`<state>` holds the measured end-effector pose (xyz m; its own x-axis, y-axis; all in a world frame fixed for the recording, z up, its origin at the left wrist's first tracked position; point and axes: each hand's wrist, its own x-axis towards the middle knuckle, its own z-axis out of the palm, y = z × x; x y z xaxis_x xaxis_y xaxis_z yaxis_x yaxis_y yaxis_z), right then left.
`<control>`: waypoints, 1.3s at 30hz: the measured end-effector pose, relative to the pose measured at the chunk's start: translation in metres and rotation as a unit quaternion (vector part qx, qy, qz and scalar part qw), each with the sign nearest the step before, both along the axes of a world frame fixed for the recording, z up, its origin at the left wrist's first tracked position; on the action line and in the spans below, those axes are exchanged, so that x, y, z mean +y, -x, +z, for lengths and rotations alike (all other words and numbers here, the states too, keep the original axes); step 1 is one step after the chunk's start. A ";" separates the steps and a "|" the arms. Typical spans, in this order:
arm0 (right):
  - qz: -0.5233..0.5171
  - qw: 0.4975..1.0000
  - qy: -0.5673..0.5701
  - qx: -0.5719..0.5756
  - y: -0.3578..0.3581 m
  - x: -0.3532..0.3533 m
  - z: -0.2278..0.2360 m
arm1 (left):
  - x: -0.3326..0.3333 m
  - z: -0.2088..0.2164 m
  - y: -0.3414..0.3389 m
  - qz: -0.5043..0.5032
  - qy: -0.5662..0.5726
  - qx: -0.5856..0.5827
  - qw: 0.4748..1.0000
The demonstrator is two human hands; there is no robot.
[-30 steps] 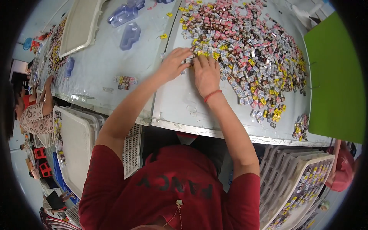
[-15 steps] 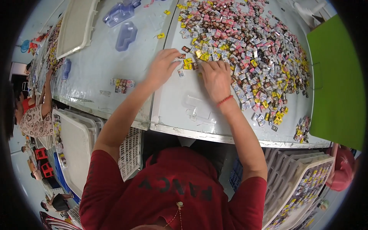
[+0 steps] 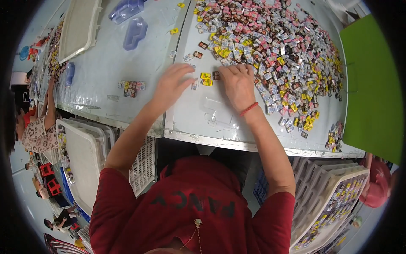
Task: Sorting and picking small colorful packaged items from a large pile on a workbench.
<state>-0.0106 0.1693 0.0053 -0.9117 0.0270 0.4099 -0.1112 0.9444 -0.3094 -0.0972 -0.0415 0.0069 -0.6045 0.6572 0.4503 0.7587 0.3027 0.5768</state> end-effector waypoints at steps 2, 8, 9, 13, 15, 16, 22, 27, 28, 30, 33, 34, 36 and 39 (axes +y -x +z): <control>0.005 1.000 0.014 0.002 -0.004 0.010 -0.004 | -0.010 0.006 -0.013 0.006 0.023 -0.051 0.998; 0.042 0.999 -0.019 -0.003 -0.006 0.000 0.001 | -0.005 -0.011 -0.022 -0.009 0.053 0.022 0.998; 0.034 0.999 -0.033 -0.015 -0.005 -0.001 0.000 | -0.002 -0.013 -0.022 -0.010 0.053 0.022 0.998; 0.021 0.998 -0.041 -0.035 -0.004 0.000 0.000 | 0.011 -0.014 -0.031 0.058 0.025 0.015 0.998; 0.025 0.998 -0.042 -0.039 -0.005 0.002 0.000 | 0.017 -0.015 -0.038 0.085 0.033 0.010 0.996; 0.029 0.998 -0.042 -0.043 -0.005 0.002 0.001 | 0.019 -0.018 -0.042 0.097 0.036 0.005 0.995; 0.050 0.997 -0.061 -0.021 0.001 0.006 0.002 | 0.042 -0.016 -0.054 0.131 0.005 -0.001 0.991; 0.047 0.997 -0.042 -0.035 0.003 0.010 -0.002 | 0.047 -0.027 -0.047 0.145 0.001 -0.007 0.989; 0.048 0.997 -0.043 -0.032 0.002 0.011 -0.002 | 0.043 -0.030 -0.044 0.143 0.002 0.010 0.990; 0.055 0.997 -0.039 -0.032 0.001 0.014 0.000 | 0.037 -0.031 -0.038 0.140 0.003 0.028 0.990; 0.055 0.997 -0.047 -0.035 0.003 0.016 -0.001 | 0.032 -0.024 -0.030 0.140 -0.008 0.009 0.990; 0.049 0.996 -0.059 -0.037 0.006 0.017 -0.001 | 0.032 -0.022 -0.026 0.133 -0.002 0.010 0.991; 0.032 0.995 -0.074 -0.049 0.012 0.016 0.000 | 0.035 -0.019 -0.019 0.127 0.002 0.012 0.992; 0.015 0.994 -0.095 -0.056 0.018 0.016 0.000 | 0.039 -0.018 -0.009 0.115 0.019 0.020 0.993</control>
<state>-0.0288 0.1854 0.0056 -0.9513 -0.0683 0.3007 -0.1143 0.9838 -0.1381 -0.0886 -0.0026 -0.0107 -0.7227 0.5210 0.4541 0.6890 0.4918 0.5324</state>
